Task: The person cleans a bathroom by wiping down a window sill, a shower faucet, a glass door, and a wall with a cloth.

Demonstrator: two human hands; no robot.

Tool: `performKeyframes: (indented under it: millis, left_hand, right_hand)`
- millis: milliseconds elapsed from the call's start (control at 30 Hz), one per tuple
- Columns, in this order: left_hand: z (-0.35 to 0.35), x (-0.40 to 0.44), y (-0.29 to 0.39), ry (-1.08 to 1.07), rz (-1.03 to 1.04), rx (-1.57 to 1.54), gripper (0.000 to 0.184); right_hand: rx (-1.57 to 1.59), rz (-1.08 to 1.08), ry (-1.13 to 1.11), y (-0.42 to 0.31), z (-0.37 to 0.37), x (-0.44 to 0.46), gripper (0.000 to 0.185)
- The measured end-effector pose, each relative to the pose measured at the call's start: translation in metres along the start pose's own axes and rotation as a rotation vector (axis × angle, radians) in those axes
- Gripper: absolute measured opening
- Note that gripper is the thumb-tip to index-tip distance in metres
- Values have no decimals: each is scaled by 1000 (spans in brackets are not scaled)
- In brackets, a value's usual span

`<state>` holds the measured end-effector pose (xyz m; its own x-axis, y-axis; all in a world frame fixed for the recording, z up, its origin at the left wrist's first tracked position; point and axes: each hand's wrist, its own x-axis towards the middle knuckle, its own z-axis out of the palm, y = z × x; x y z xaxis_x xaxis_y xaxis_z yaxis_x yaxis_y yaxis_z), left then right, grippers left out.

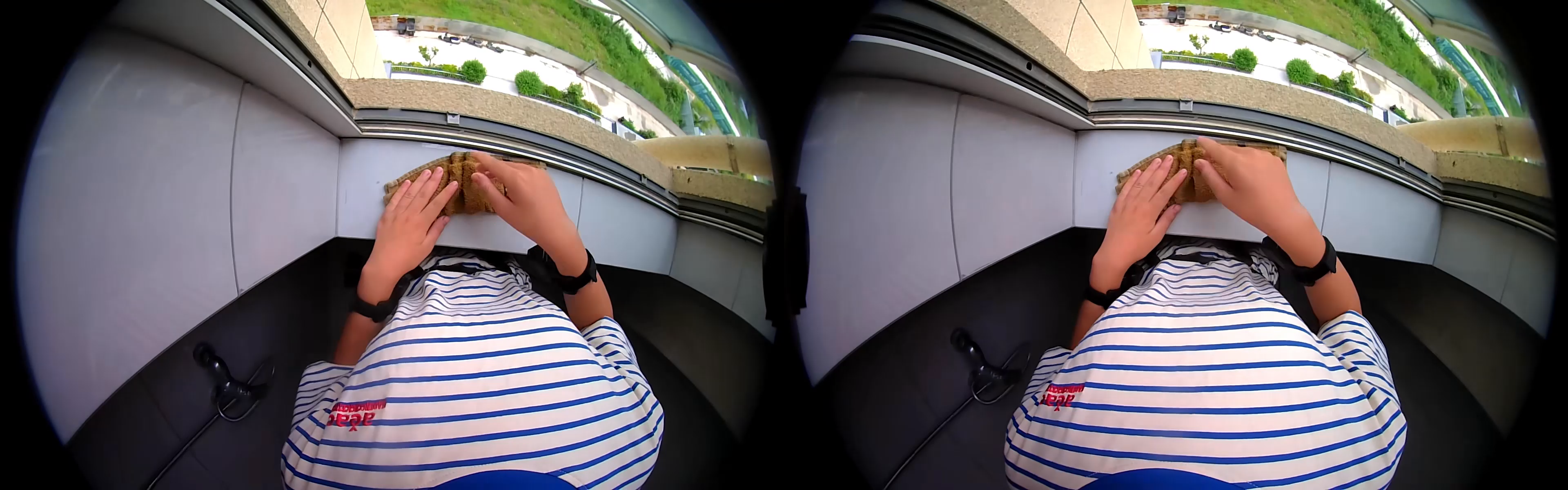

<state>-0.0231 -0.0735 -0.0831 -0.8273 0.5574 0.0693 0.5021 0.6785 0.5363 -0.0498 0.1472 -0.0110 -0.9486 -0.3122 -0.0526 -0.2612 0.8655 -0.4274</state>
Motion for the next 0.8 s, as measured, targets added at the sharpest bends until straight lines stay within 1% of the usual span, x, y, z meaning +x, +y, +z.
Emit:
performKeyframes:
  millis: [33, 67, 133, 167, 233, 267, 333, 367, 433, 667, 733, 800]
  left_hand:
    - [1, 0, -1, 6, 11, -4, 55]
    - [1, 0, -2, 12, 23, -8, 54]
    - [1, 0, -5, 9, 32, -14, 54]
    - [1, 1, -6, 6, 43, -16, 53]
    - [-1, 2, -7, 6, 47, -30, 53]
    - [-1, 2, -7, 3, 54, -44, 53]
    - [-2, 2, -8, 1, 55, -42, 53]
    - [-2, 3, -8, -2, 58, -40, 53]
    - [-1, 3, -9, 6, 55, -48, 53]
    - [0, 5, -8, 22, 54, -47, 51]
    - [0, 5, -8, 23, 52, -42, 51]
    - [1, 6, -8, 24, 50, -36, 51]
  right_hand:
    - [88, -30, 130, 5, -4, 6, 32]
    - [87, -32, 127, 10, -7, 15, 32]
    - [-137, -157, 260, 24, -7, 40, 37]
    - [-137, -159, 257, 31, -4, 54, 37]
    - [-54, -184, 151, 45, 7, 77, 38]
    - [-53, -186, 148, 48, 13, 84, 38]
    - [-129, -150, -27, 49, 24, 95, 36]
    - [-130, -151, -28, 48, 29, 98, 36]
    - [-64, -154, 11, 49, 38, 101, 19]
    - [-53, -122, -1, 57, 47, 108, 15]
    - [-43, -179, 56, 62, 52, 110, 15]
    - [-45, -209, 56, 67, 54, 112, 15]
